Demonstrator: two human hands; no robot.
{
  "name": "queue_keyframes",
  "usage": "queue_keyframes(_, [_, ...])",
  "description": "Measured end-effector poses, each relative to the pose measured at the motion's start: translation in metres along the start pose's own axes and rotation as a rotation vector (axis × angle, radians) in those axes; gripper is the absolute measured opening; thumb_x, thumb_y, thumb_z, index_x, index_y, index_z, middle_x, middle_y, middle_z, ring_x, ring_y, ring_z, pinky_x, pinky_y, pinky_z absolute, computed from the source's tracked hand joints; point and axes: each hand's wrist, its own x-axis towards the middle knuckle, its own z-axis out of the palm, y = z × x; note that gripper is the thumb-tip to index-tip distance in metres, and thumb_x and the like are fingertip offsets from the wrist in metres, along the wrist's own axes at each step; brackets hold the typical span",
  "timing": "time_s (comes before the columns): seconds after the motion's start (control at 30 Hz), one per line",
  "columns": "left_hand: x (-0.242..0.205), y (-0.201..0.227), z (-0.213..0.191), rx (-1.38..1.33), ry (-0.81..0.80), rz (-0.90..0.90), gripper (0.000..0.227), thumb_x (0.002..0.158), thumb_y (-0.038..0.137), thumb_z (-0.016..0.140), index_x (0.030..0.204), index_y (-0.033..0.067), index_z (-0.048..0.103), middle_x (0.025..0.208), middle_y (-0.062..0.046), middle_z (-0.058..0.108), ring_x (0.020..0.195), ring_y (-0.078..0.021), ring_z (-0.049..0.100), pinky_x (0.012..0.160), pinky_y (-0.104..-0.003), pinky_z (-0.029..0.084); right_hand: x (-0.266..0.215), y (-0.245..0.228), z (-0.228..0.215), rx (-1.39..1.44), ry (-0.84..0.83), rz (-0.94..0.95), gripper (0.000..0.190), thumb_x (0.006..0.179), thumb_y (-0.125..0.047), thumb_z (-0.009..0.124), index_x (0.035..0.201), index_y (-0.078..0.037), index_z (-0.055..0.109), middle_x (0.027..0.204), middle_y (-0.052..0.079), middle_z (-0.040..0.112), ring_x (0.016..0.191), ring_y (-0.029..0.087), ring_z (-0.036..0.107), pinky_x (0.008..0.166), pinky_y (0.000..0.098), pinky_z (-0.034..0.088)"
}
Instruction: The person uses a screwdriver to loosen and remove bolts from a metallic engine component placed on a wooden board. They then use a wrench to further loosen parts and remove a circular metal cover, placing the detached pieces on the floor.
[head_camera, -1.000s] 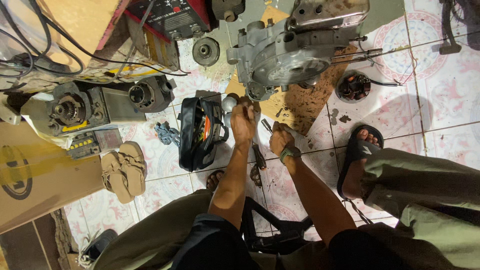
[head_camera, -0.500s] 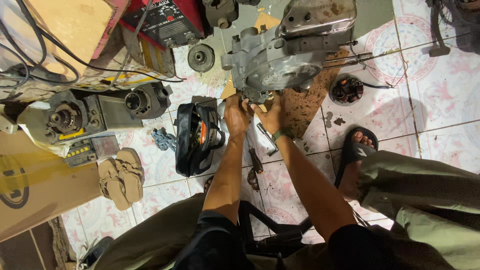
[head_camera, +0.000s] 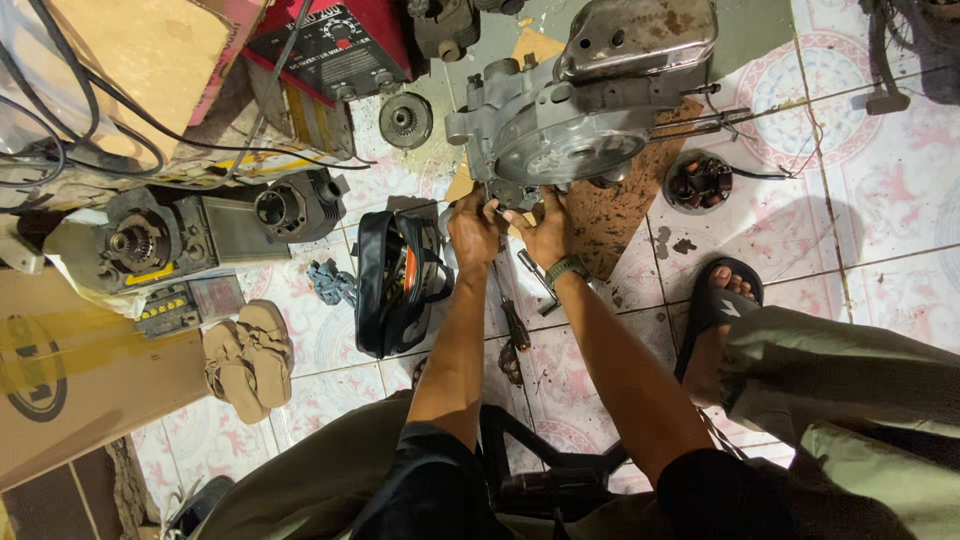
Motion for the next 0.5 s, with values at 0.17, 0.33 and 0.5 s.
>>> queue_keyframes(0.17, [0.003,0.012,-0.014,-0.024,-0.035,0.019,0.025,0.084,0.025,0.068,0.105,0.0100,0.069,0.089,-0.013,0.067,0.091,-0.0337,0.065,0.082,-0.042,0.052,-0.001,-0.007,-0.018,0.035,-0.052,-0.006,0.069,0.076,-0.047,0.076,0.124,-0.003,0.055,0.114,0.022,0.058,0.115,0.037,0.053,0.097,0.0467,0.041])
queue_keyframes(0.33, [0.004,-0.004,-0.001,0.017,-0.019,0.024,0.025,0.084,0.026,0.068,0.103,0.0108,0.070,0.088,-0.012,0.068,0.088,-0.0329,0.066,0.080,-0.041,0.052,0.004,0.002,-0.010,-0.031,-0.006,-0.108,0.069,0.076,-0.050,0.075,0.116,0.003,0.059,0.104,0.025,0.059,0.106,0.041,0.056,0.092,0.0482,0.043])
queue_keyframes(0.5, [0.004,0.000,-0.004,0.081,0.005,0.061,0.025,0.084,0.027,0.068,0.100,0.0083,0.070,0.083,-0.011,0.067,0.083,-0.0325,0.067,0.077,-0.040,0.053,0.000,-0.015,-0.029,-0.161,-0.051,-0.155,0.070,0.081,-0.055,0.067,0.117,0.004,0.057,0.110,0.025,0.057,0.110,0.040,0.056,0.093,0.0469,0.045])
